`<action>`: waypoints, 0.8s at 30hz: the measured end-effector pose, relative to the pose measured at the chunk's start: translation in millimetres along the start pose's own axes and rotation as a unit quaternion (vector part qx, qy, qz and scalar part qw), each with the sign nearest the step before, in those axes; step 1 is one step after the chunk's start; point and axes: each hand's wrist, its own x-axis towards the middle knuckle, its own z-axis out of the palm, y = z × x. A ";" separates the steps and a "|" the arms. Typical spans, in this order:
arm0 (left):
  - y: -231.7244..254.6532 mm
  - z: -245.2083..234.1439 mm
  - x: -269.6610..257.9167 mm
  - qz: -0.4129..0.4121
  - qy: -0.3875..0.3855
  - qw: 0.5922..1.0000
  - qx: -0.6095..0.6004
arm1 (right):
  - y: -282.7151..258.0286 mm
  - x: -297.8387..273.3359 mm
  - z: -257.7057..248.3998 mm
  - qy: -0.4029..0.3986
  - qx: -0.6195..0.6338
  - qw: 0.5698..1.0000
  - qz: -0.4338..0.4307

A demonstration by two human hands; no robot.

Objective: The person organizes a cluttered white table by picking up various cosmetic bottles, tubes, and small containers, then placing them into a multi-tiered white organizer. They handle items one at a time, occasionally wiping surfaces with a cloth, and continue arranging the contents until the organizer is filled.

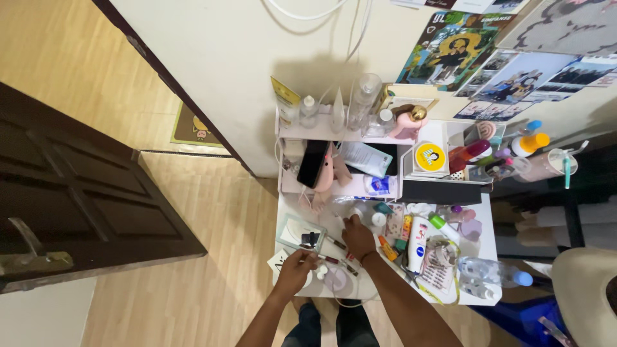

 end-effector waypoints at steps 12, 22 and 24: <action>38.6 57.6 19.0 0.048 -0.066 0.995 -0.055 | -44.9 -79.8 -67.4 0.131 0.229 0.964 0.001; 146.0 85.1 -35.4 0.143 -0.158 0.976 -0.053 | -99.9 -136.4 -200.0 0.298 0.152 0.937 -0.101; 159.1 87.9 -43.2 0.147 -0.155 0.975 -0.064 | -107.1 -142.1 -223.1 0.314 0.130 0.931 -0.135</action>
